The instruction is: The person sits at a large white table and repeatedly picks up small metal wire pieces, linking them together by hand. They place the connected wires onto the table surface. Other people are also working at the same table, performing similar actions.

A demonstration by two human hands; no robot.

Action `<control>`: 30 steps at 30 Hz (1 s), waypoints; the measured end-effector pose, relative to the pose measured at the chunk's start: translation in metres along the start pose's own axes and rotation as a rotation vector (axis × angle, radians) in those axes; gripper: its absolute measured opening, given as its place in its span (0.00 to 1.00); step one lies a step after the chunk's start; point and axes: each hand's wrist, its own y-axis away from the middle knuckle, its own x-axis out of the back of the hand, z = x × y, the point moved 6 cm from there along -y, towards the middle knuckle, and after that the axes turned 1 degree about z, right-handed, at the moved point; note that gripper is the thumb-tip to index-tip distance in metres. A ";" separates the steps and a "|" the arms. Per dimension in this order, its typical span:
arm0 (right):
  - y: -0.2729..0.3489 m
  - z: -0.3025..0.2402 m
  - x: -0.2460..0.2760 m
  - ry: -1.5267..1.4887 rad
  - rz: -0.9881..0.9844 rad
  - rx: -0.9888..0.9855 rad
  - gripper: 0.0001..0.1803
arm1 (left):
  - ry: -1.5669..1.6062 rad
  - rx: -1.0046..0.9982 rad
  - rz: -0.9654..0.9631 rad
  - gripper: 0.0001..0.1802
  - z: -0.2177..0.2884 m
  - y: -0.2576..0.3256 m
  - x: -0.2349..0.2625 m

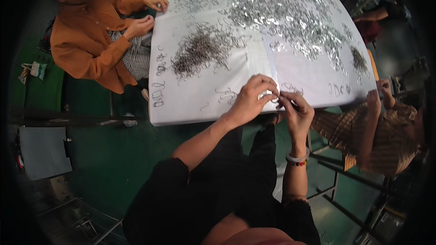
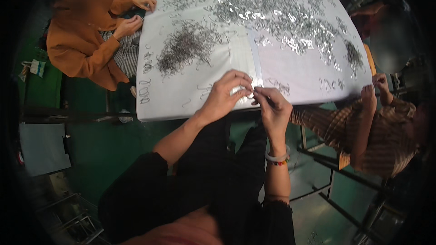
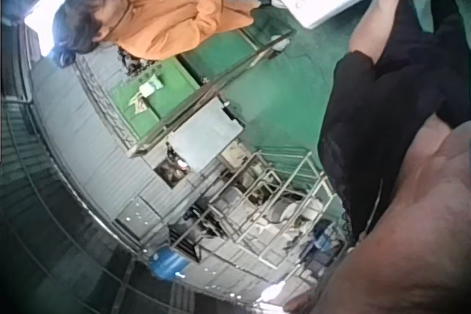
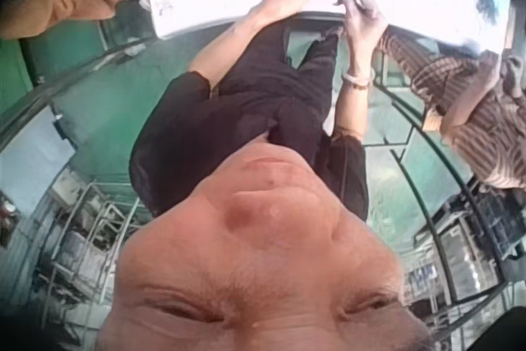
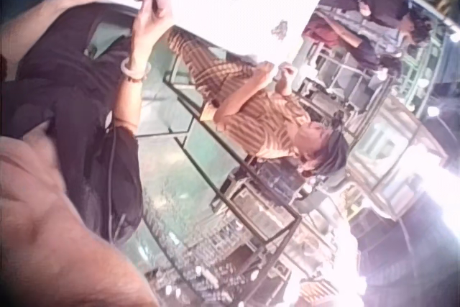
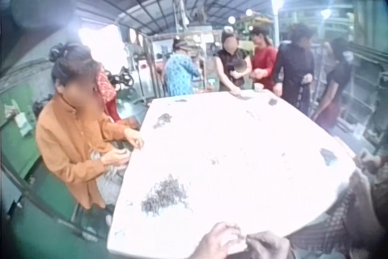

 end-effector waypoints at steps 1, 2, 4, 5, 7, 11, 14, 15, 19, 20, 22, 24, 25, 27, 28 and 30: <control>0.003 -0.005 -0.006 0.037 -0.009 0.053 0.07 | 0.000 0.017 0.024 0.06 0.001 0.003 0.004; 0.004 -0.010 -0.009 0.070 -0.009 0.115 0.07 | -0.004 0.020 0.041 0.06 0.003 0.003 0.006; 0.007 -0.009 -0.007 0.136 -0.010 0.167 0.10 | 0.076 0.077 0.042 0.05 0.003 0.007 0.002; 0.008 -0.010 -0.005 0.169 -0.008 0.199 0.11 | 0.153 0.127 0.037 0.05 0.002 0.008 -0.002; 0.008 -0.008 -0.008 0.124 0.006 0.098 0.14 | 0.241 0.218 0.011 0.04 -0.001 0.011 -0.007; -0.018 0.005 0.006 0.072 -0.054 0.009 0.16 | 0.282 0.187 0.119 0.04 -0.007 0.008 0.004; -0.073 0.032 0.030 0.014 0.006 -0.069 0.13 | 0.171 0.240 0.125 0.04 -0.004 0.004 0.013; -0.099 0.061 0.040 0.050 0.034 -0.056 0.13 | 0.165 0.274 0.119 0.04 -0.001 0.003 0.012; -0.190 0.137 0.016 0.653 -0.039 0.397 0.21 | 0.154 0.358 0.117 0.02 -0.009 0.008 0.007; -0.190 0.126 -0.012 0.721 -0.061 0.453 0.21 | 0.113 0.381 0.137 0.02 -0.014 0.014 0.015; -0.192 0.131 -0.031 0.868 -0.209 0.603 0.11 | 0.159 0.328 0.119 0.02 -0.015 0.022 0.014; -0.192 0.143 -0.014 0.916 -0.231 0.539 0.07 | 0.182 0.293 0.097 0.02 -0.012 0.015 0.010; -0.186 0.144 -0.013 0.937 -0.268 0.506 0.06 | 0.188 0.288 0.103 0.02 -0.009 0.017 0.010; -0.168 0.139 -0.011 0.988 -0.244 0.547 0.06 | 0.194 0.284 0.111 0.02 -0.010 0.019 0.011; -0.160 0.132 -0.009 1.021 -0.234 0.572 0.06 | 0.200 0.281 0.114 0.01 -0.009 0.018 0.011; -0.152 0.133 -0.003 0.952 -0.201 0.508 0.05 | 0.193 0.274 0.098 0.02 -0.007 0.017 0.006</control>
